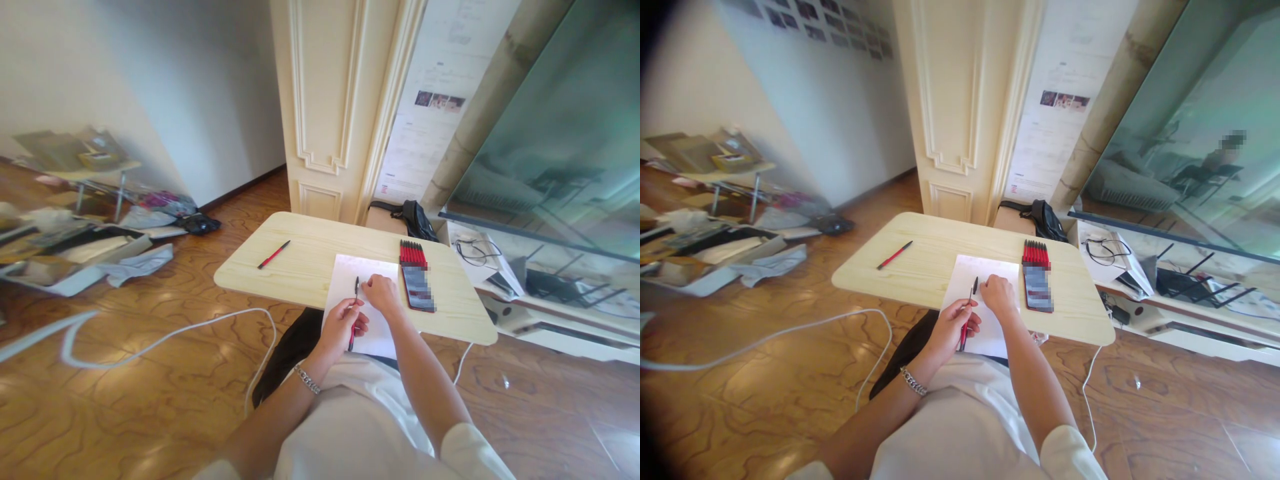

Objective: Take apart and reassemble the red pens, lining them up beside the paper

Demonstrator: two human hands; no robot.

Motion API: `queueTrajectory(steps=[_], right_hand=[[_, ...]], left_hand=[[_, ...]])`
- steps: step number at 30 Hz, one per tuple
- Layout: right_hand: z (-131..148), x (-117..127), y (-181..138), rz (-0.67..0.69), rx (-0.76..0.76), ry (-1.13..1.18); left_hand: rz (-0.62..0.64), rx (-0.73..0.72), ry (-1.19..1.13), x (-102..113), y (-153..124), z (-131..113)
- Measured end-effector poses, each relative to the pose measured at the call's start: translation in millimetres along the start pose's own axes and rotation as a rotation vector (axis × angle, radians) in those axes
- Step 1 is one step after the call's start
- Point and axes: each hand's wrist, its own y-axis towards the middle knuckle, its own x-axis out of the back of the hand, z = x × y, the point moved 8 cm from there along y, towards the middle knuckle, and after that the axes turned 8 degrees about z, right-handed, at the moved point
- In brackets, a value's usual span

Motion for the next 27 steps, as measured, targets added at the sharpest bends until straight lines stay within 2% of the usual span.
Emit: queueTrajectory(steps=[4, 8, 12, 14, 17, 20, 23, 27], right_hand=[[-2.4, 9.1, -1.3, -0.043, 0.014, 0.092], [-6.7, 20.1, -16.9, -0.108, 0.071, 0.375], [5.3, 4.5, -44.0, 0.087, 0.276, 0.760], [7.9, -0.5, -54.1, 0.129, 0.318, 0.879], [-1.3, 2.6, -50.8, 0.085, 0.263, 1.027], [-16.5, 13.7, -30.0, 0.017, 0.196, 1.147], [-30.7, 22.1, -7.4, -0.034, 0.120, 0.993], [-33.0, 19.3, 4.7, -0.038, 0.058, 0.497]], left_hand=[[-0.009, 0.004, -0.009, 0.6, 0.8, 0.4], [-0.004, -0.002, -0.014, -0.7, 1.2, 0.0], [0.024, -0.019, -0.009, -5.4, 2.1, 0.1], [0.044, -0.018, -0.001, -8.9, 1.9, 1.3], [0.073, 0.004, 0.014, -13.2, 0.4, 3.9], [0.083, 0.026, 0.024, -13.8, -1.6, 5.2], [0.077, 0.027, 0.024, -11.6, -2.4, 4.3], [0.068, 0.030, 0.018, -9.5, -1.8, 4.3]])
